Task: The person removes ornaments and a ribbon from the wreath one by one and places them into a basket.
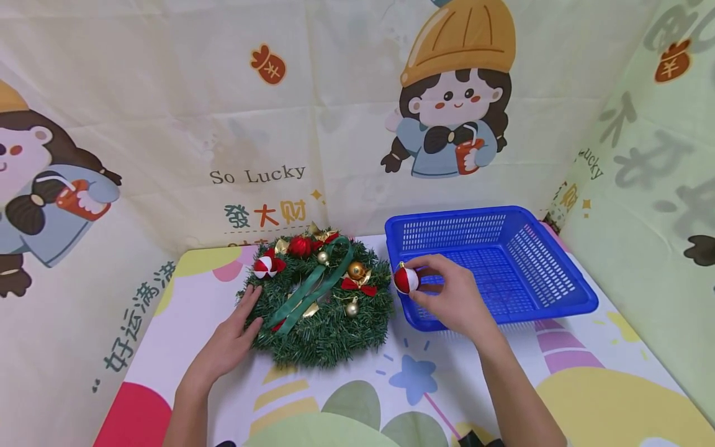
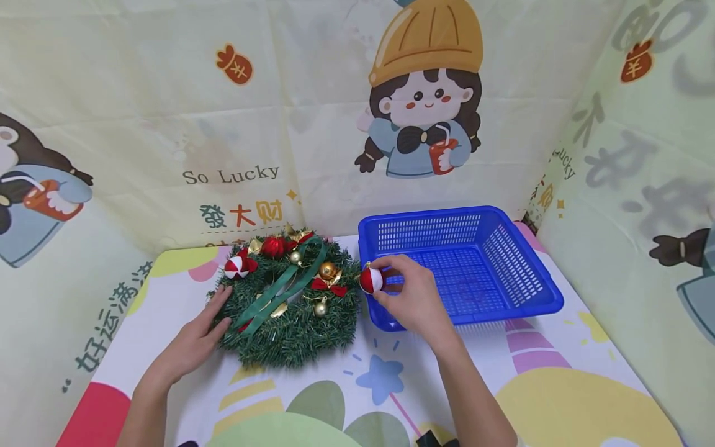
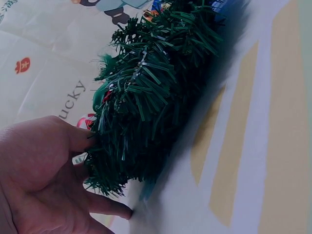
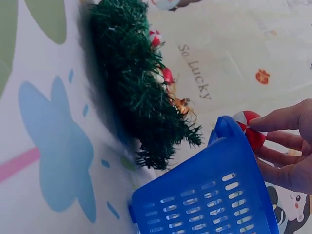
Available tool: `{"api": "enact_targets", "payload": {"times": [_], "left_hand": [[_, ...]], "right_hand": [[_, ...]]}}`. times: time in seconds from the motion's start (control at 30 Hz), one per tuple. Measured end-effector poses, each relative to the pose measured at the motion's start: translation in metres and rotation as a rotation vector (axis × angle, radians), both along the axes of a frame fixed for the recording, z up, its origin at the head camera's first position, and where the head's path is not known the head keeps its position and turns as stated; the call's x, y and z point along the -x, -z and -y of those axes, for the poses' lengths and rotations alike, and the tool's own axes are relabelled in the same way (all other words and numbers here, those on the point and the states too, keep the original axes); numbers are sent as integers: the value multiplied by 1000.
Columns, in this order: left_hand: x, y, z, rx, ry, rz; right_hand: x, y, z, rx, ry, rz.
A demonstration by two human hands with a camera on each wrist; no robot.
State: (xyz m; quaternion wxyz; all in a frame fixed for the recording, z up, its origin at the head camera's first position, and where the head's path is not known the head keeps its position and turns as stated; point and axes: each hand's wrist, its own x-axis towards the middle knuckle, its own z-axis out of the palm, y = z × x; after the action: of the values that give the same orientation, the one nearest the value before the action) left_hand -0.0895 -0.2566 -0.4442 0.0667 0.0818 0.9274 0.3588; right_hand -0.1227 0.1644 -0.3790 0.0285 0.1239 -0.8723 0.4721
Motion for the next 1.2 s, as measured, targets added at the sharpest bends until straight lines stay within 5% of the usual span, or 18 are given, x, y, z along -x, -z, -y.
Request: {"api": "enact_targets", "payload": {"times": [0.6,1.2], "left_hand": [[1,-1,0,-1,-9,25],[1,-2,-1,-6,-10,32]], "right_hand": [[9,0,-23,-134,23,76],[18,18,-23,-294,-28,183]]}}
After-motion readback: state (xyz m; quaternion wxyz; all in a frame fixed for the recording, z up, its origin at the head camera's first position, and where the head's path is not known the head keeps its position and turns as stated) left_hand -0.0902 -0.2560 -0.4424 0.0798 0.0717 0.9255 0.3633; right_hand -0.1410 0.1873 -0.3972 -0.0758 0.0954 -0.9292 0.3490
